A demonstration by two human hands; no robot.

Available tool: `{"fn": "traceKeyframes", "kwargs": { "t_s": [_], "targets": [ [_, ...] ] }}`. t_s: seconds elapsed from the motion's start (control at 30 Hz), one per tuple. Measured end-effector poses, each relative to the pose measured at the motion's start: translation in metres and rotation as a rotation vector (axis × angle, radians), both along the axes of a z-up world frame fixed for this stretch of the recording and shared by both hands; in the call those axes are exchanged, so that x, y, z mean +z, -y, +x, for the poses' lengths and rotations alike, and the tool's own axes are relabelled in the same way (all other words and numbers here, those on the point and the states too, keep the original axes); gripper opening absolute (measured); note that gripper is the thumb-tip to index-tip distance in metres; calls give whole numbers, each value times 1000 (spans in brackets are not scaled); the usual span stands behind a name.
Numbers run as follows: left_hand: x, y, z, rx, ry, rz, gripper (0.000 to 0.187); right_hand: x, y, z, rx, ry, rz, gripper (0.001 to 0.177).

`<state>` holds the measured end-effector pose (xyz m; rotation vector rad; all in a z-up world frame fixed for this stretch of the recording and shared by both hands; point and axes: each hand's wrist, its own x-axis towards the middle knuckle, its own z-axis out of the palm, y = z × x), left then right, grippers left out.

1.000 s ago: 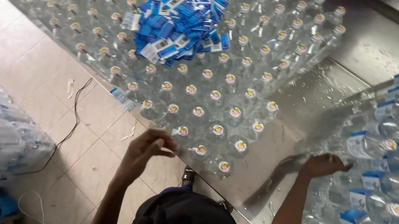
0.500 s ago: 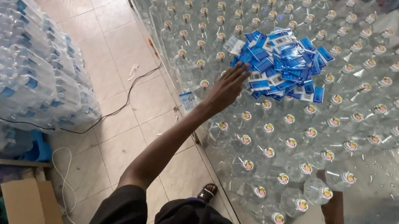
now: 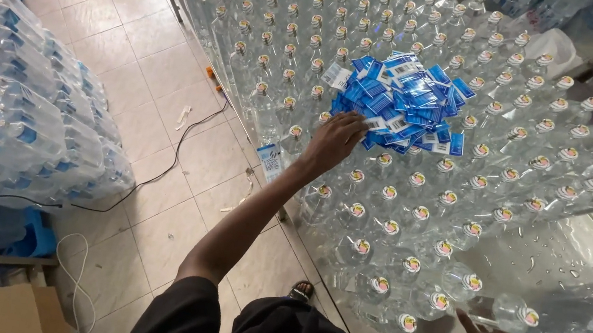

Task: The person is manually applying labels to plastic water bottles at a workstation in a production facility.

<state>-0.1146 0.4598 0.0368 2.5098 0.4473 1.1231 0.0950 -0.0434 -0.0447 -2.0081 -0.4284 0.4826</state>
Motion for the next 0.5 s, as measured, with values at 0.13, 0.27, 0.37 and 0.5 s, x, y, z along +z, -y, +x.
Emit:
{"fn": "traceKeyframes", "kwargs": {
  "t_s": [0.13,0.27,0.37,0.5],
  "targets": [
    [18,9,-1,56,72,-2,17,-12,38,-10,-51,28,-135,47],
    [55,51,-7,144,289,-171,14,-20,58,-23,-118,-60,7,59],
    [88,115,-12,190,456,-432,20,3,58,-44,-188,-43,-6,76],
    [87,226,-6,50,548,-843,15,-5,70,-53,-189,79,-38,82]
  ]
}}
